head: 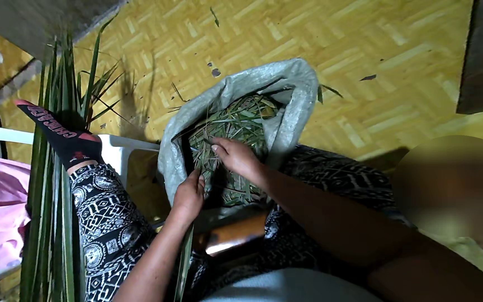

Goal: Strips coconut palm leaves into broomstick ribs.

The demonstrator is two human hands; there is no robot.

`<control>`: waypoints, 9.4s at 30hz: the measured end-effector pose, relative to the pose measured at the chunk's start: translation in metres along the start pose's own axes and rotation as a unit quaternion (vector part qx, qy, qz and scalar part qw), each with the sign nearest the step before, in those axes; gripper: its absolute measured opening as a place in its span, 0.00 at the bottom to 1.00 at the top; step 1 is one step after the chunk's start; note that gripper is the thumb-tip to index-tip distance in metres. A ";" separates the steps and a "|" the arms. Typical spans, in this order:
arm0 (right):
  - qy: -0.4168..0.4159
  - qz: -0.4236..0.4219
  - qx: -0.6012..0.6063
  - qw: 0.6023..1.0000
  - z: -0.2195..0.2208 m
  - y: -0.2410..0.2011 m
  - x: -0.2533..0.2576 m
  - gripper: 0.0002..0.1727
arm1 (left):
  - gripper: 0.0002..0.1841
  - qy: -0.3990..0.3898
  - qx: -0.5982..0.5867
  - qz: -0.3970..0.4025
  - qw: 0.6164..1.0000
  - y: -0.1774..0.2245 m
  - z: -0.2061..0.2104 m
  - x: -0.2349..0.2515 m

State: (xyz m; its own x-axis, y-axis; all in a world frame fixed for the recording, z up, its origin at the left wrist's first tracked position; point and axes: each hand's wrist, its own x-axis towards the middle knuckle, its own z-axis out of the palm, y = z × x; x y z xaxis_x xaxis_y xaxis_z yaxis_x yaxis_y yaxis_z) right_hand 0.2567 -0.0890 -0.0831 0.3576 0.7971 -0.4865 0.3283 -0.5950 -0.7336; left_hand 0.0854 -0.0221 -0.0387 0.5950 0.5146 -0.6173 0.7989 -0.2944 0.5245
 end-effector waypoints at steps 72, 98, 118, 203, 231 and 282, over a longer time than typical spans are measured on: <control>-0.009 -0.031 0.019 0.999 0.003 -0.008 -0.010 0.25 | 0.23 0.024 -0.001 0.005 1.000 0.001 0.001 -0.001; -0.117 -0.128 -0.114 0.978 0.022 -0.016 -0.037 0.25 | 0.19 0.001 0.037 -0.056 0.998 -0.005 0.003 0.013; 0.076 -0.156 -0.254 0.952 0.034 0.004 -0.015 0.22 | 0.23 0.012 0.061 -0.038 0.997 0.005 0.003 0.003; 0.136 0.065 -0.029 0.988 -0.037 0.005 0.011 0.26 | 0.21 0.036 0.001 -0.004 0.999 -0.008 -0.003 -0.006; -0.056 -0.167 -0.054 0.983 0.014 -0.003 -0.023 0.22 | 0.20 0.010 0.001 -0.060 0.998 -0.007 0.003 0.010; 0.008 -0.115 -0.246 0.963 0.015 0.000 -0.009 0.23 | 0.26 -0.018 0.191 -0.097 0.977 0.028 0.002 -0.007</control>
State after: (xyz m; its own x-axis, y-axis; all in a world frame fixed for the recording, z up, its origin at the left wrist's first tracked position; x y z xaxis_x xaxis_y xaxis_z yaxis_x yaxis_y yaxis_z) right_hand 0.2404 -0.0943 -0.0857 0.2379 0.9141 -0.3283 0.7727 -0.3829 -0.5063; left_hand 0.1037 -0.0357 -0.0214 0.4263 0.5638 -0.7074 0.8674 -0.4767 0.1428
